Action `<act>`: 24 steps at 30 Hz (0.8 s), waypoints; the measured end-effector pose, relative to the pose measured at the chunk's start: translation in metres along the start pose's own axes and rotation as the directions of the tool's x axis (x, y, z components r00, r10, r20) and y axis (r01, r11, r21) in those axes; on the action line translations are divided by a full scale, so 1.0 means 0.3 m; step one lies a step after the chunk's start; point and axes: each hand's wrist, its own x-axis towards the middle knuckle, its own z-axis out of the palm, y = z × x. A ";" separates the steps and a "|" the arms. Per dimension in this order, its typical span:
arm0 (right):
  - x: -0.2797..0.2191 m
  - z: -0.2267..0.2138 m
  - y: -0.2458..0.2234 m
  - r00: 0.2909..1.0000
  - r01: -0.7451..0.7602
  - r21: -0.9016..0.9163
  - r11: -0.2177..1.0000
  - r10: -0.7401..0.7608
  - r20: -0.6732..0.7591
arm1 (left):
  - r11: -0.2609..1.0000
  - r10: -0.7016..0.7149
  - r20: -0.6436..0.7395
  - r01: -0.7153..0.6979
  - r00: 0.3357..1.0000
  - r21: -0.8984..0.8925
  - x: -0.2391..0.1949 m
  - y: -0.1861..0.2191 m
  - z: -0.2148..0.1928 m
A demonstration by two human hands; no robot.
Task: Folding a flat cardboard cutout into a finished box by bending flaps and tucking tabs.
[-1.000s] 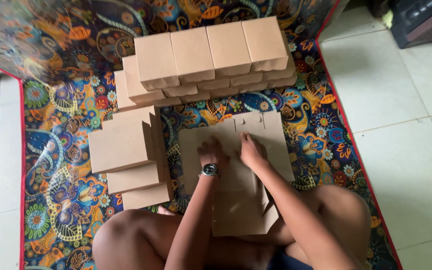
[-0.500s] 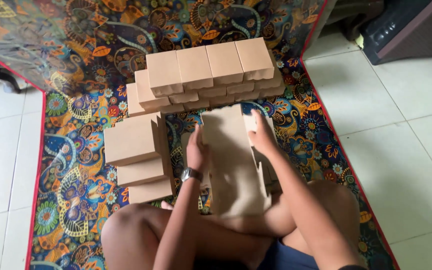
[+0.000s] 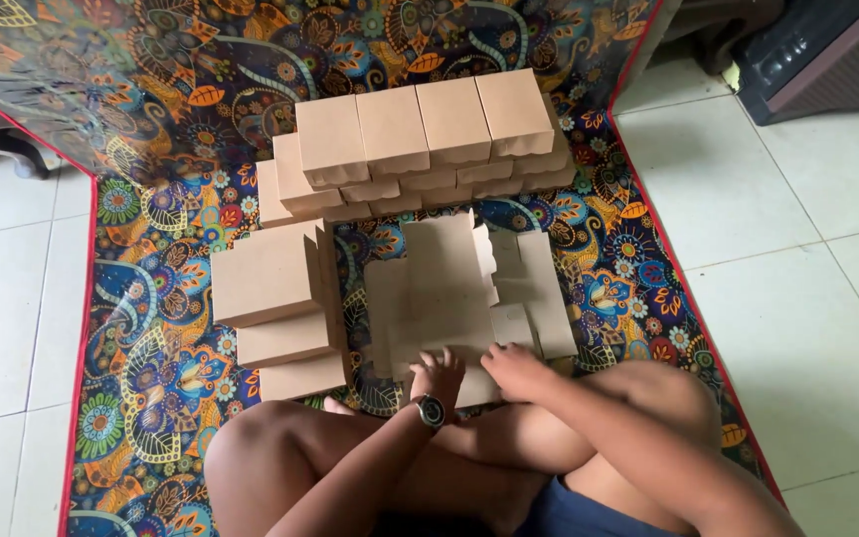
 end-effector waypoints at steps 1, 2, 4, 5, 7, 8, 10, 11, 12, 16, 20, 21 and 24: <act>0.011 0.008 0.008 0.997 -0.041 0.010 0.999 0.040 0.068 | 1.000 -0.029 -0.214 0.030 0.976 0.003 0.045 0.010 0.077; 0.025 0.009 -0.005 0.997 -0.041 0.008 0.999 0.041 0.064 | 0.999 -0.029 -0.218 0.031 0.976 0.005 0.052 0.010 0.108; 0.043 0.008 -0.013 0.990 -0.063 0.027 0.998 0.060 0.126 | 0.999 -0.029 -0.331 0.033 0.943 0.006 0.078 0.033 0.168; 0.033 -0.017 -0.023 0.990 -0.062 0.027 0.998 0.058 0.129 | 0.999 -0.031 -0.329 0.034 0.944 0.003 0.060 0.007 0.113; 0.017 -0.055 -0.046 0.992 -0.067 0.020 0.998 0.065 0.104 | 0.998 0.045 0.047 -0.042 0.998 -0.050 0.020 -0.047 0.014; 0.010 -0.087 -0.034 0.992 -0.065 0.027 0.998 0.062 0.109 | 0.998 0.046 0.055 -0.043 0.997 -0.051 0.088 -0.074 0.128; -0.010 -0.139 -0.024 0.974 -0.126 0.228 0.966 0.077 0.212 | 0.953 0.215 -0.193 -0.249 0.957 -0.175 0.196 -0.120 0.370; 0.014 -0.085 0.022 0.972 -0.129 0.237 0.963 0.076 0.220 | 0.951 0.221 -0.183 -0.253 0.958 -0.180 0.185 -0.136 0.327; 0.035 -0.031 0.065 0.965 -0.206 0.305 0.930 0.141 0.222 | 0.927 0.115 -0.130 -0.154 0.985 -0.343 0.172 -0.152 0.284; 0.077 -0.088 0.114 0.980 -0.194 0.133 0.972 0.185 0.078 | 0.914 -0.038 -0.162 -0.032 0.986 -0.405 0.118 -0.203 0.039; 0.152 -0.027 0.072 0.976 -0.180 -0.024 0.983 0.175 -0.129 | 0.995 0.029 -0.236 -0.051 0.971 -0.085 0.084 -0.192 -0.106; 0.159 -0.034 0.038 0.979 -0.127 -0.161 0.979 0.098 -0.180 | 0.997 0.071 -0.283 -0.072 0.957 0.008 0.059 -0.192 -0.168; 0.101 -0.207 -0.060 0.981 -0.118 -0.248 0.962 0.074 -0.180 | 0.998 0.041 -0.154 -0.034 0.987 0.050 0.028 -0.200 -0.249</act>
